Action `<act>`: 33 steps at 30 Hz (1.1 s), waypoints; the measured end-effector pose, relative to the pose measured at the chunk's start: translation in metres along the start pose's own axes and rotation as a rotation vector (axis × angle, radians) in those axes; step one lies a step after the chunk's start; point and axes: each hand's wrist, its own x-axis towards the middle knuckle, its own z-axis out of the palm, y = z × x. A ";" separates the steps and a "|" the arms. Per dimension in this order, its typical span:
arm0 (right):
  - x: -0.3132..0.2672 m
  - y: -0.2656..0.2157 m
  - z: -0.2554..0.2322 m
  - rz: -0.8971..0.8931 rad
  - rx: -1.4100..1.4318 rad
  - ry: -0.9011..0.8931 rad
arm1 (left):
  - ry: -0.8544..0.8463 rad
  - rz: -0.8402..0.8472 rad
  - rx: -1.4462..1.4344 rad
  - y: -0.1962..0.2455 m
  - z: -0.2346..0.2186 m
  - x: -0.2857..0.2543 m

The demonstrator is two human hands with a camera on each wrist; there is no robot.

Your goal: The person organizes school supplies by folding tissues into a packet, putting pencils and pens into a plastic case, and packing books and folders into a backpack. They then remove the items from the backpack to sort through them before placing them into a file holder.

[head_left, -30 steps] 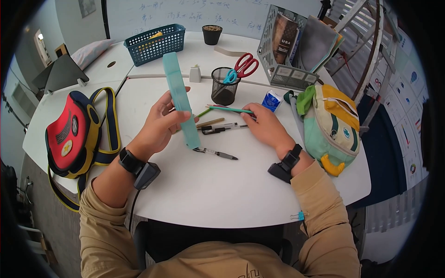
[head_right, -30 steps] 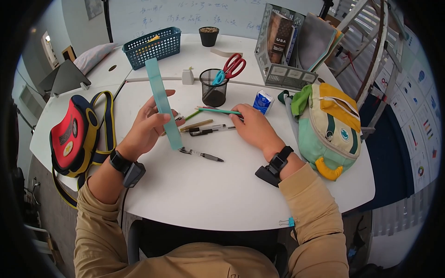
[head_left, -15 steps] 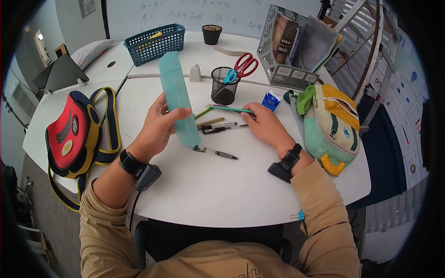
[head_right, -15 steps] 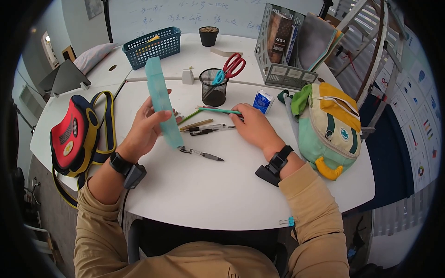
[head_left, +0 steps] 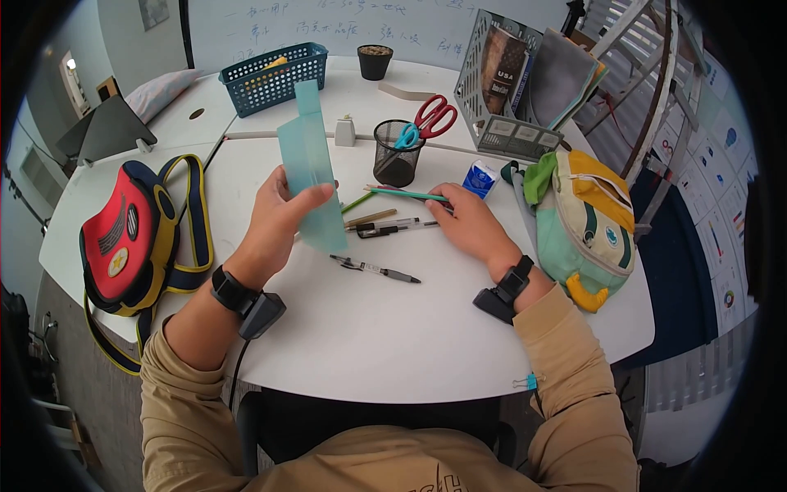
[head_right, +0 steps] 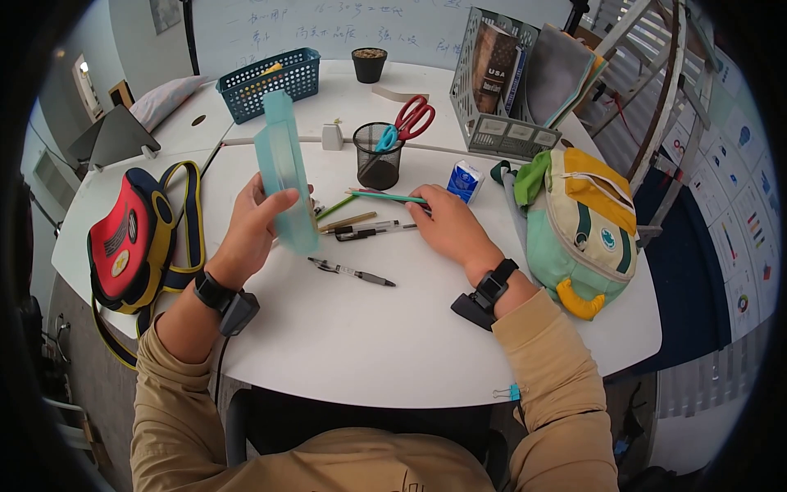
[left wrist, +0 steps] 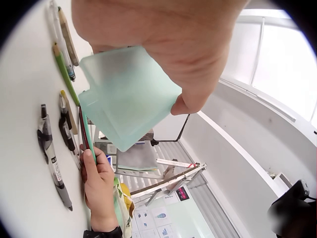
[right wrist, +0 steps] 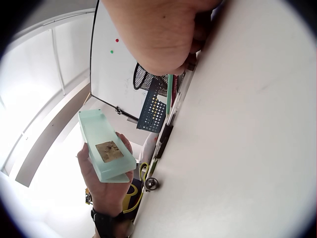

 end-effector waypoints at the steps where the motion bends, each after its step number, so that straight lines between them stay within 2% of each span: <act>1: 0.000 0.000 0.000 -0.003 0.003 0.004 | -0.010 -0.008 -0.017 0.000 -0.001 0.001; 6: -0.001 0.000 0.001 -0.004 0.010 0.013 | -0.050 -0.038 -0.141 0.012 0.003 -0.004; 9: 0.000 0.001 0.000 -0.006 0.002 0.013 | -0.140 -0.076 -0.151 0.008 -0.005 -0.001; 15: 0.001 0.005 0.001 -0.007 0.010 0.026 | -0.165 0.013 -0.411 0.009 0.008 -0.003; 18: 0.002 0.006 0.002 -0.014 0.035 0.043 | -0.162 -0.022 -0.564 0.010 0.006 -0.002; 21: 0.003 0.008 0.002 -0.002 0.040 0.044 | -0.175 -0.089 -0.576 0.012 -0.006 -0.001; 24: 0.002 0.006 0.002 0.020 0.092 0.061 | -0.370 -0.232 -0.897 0.002 -0.027 0.006; 26: 0.003 0.008 0.003 0.064 0.175 0.055 | -0.332 -0.151 -0.850 -0.021 -0.042 0.015; 27: 0.003 0.009 0.003 0.086 0.216 0.051 | -0.312 -0.111 -0.826 -0.016 -0.037 0.015; 30: 0.004 0.012 0.006 0.032 0.277 0.109 | 0.067 -0.133 -0.534 -0.001 -0.010 0.012; 33: 0.003 0.003 0.004 0.013 0.300 0.134 | 0.144 -0.101 -0.506 0.008 -0.002 0.007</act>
